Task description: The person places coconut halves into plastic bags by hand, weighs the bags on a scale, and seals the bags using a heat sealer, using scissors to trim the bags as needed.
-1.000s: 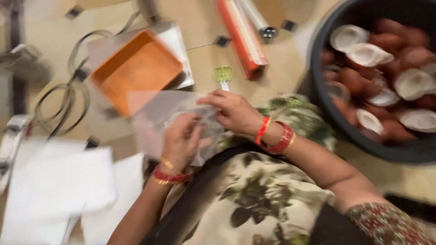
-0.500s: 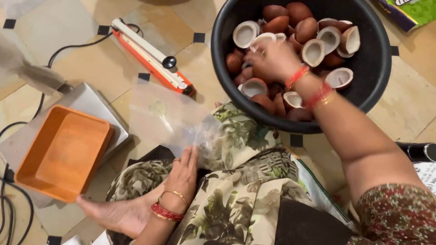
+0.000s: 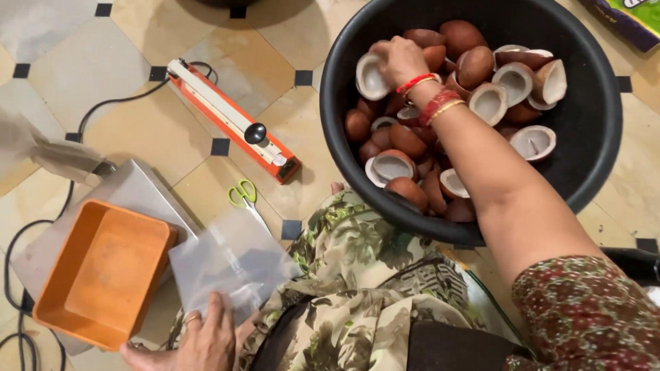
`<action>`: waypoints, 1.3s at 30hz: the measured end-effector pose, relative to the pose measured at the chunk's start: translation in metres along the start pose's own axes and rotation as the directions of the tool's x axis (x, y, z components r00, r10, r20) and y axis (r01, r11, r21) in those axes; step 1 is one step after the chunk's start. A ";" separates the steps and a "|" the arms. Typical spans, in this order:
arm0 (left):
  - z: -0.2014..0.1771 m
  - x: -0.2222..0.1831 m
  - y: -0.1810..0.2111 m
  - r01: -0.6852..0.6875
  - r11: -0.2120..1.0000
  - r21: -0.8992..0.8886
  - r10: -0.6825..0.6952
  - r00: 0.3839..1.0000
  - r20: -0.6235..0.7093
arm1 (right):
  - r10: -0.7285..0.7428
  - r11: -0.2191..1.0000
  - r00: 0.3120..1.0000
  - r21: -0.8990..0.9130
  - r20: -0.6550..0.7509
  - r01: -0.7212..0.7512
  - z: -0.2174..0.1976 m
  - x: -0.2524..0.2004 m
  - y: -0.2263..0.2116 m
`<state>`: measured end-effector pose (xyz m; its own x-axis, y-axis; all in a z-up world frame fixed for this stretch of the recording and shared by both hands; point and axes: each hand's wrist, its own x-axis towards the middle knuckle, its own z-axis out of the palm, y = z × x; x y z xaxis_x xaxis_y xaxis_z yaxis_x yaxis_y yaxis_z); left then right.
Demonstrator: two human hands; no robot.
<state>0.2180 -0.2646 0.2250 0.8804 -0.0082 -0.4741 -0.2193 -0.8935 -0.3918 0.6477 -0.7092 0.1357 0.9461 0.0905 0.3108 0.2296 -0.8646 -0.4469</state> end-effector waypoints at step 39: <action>-0.028 -0.034 0.057 -0.310 0.464 -0.830 -0.297 0.828 -0.475 | -0.706 0.256 0.397 0.734 0.587 -0.629 -0.073 -0.260 -0.281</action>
<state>0.1875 -0.3283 0.2407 0.9941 0.0453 0.0986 -0.0257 -0.7848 0.6192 0.3208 -0.5256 0.2419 0.3476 0.9361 -0.0535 -0.3687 0.0840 -0.9257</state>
